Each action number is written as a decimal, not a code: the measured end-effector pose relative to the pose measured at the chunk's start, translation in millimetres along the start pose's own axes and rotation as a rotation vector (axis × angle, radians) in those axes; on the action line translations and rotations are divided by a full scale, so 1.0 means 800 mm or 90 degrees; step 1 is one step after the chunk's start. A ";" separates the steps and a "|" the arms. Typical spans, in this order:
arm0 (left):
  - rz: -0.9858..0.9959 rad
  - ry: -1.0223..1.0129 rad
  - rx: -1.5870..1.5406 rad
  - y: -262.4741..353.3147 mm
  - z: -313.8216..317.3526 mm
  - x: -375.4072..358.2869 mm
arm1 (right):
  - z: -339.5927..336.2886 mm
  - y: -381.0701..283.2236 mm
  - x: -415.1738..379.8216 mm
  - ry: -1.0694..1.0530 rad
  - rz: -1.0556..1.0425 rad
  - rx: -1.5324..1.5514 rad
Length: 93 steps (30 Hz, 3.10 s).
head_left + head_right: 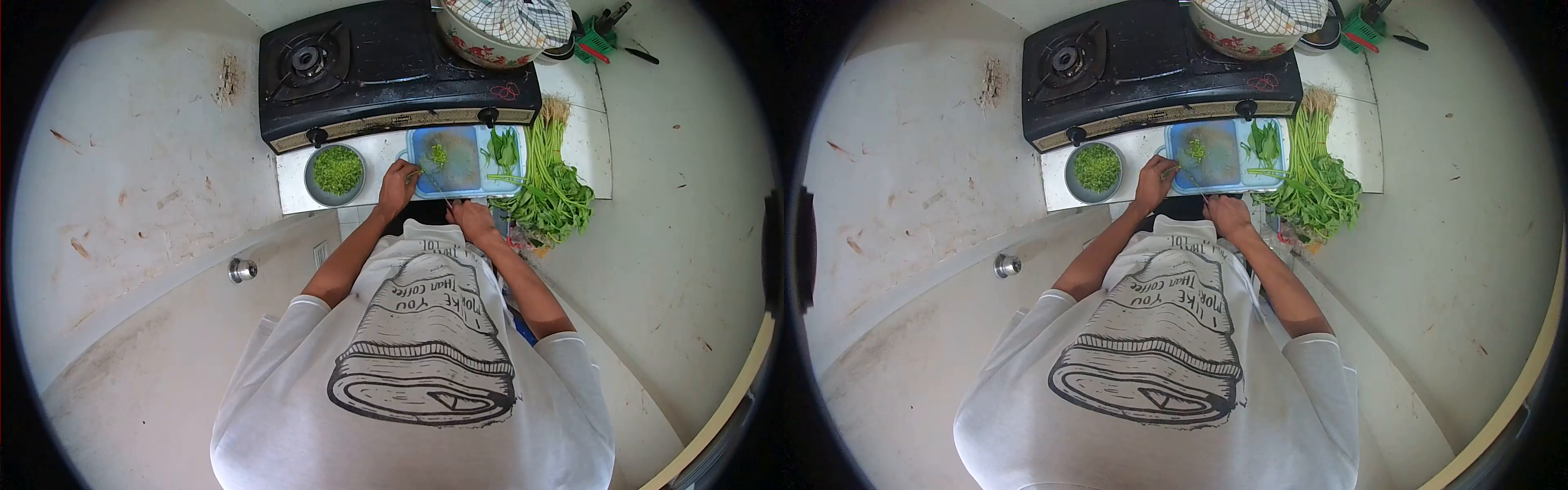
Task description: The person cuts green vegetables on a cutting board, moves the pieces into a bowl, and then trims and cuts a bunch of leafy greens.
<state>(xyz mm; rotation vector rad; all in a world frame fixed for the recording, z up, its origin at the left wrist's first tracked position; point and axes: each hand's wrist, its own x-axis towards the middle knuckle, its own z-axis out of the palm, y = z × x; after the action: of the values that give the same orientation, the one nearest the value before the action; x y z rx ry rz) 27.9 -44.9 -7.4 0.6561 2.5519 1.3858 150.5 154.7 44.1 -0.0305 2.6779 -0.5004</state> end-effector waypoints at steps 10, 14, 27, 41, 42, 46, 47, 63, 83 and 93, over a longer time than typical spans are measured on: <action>0.004 0.009 -0.002 0.000 0.001 -0.003 | -0.002 -0.006 0.023 -0.005 0.012 -0.007; 0.011 0.007 -0.005 0.003 0.000 -0.003 | 0.001 -0.008 0.032 0.005 0.029 -0.027; 0.102 -0.005 0.149 0.008 -0.004 0.021 | 0.014 0.002 0.049 0.049 0.083 0.065; 0.112 -0.027 0.134 0.007 -0.004 0.028 | 0.035 0.001 0.052 0.058 0.078 0.068; 0.110 -0.027 0.133 0.006 -0.004 0.027 | 0.038 0.002 0.052 0.055 0.079 0.063; 0.101 -0.026 0.122 0.008 -0.003 0.027 | 0.037 -0.002 0.067 0.068 0.057 0.075; 0.096 -0.029 0.119 0.009 -0.003 0.027 | 0.033 -0.006 0.073 0.083 0.049 0.079; 0.029 -0.040 0.051 0.006 -0.003 0.027 | 0.036 -0.004 0.065 0.051 0.074 0.096; 0.047 -0.075 0.060 -0.003 -0.005 0.031 | 0.030 -0.013 0.073 0.083 0.091 0.114; 0.042 -0.050 0.059 0.001 -0.004 0.031 | 0.042 -0.013 0.069 0.086 0.087 0.104</action>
<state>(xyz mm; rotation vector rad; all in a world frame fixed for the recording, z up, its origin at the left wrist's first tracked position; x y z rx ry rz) 5.2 -35.9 -3.4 0.8005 2.5673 1.2404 113.5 128.1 -2.6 0.2399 2.7350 -0.6983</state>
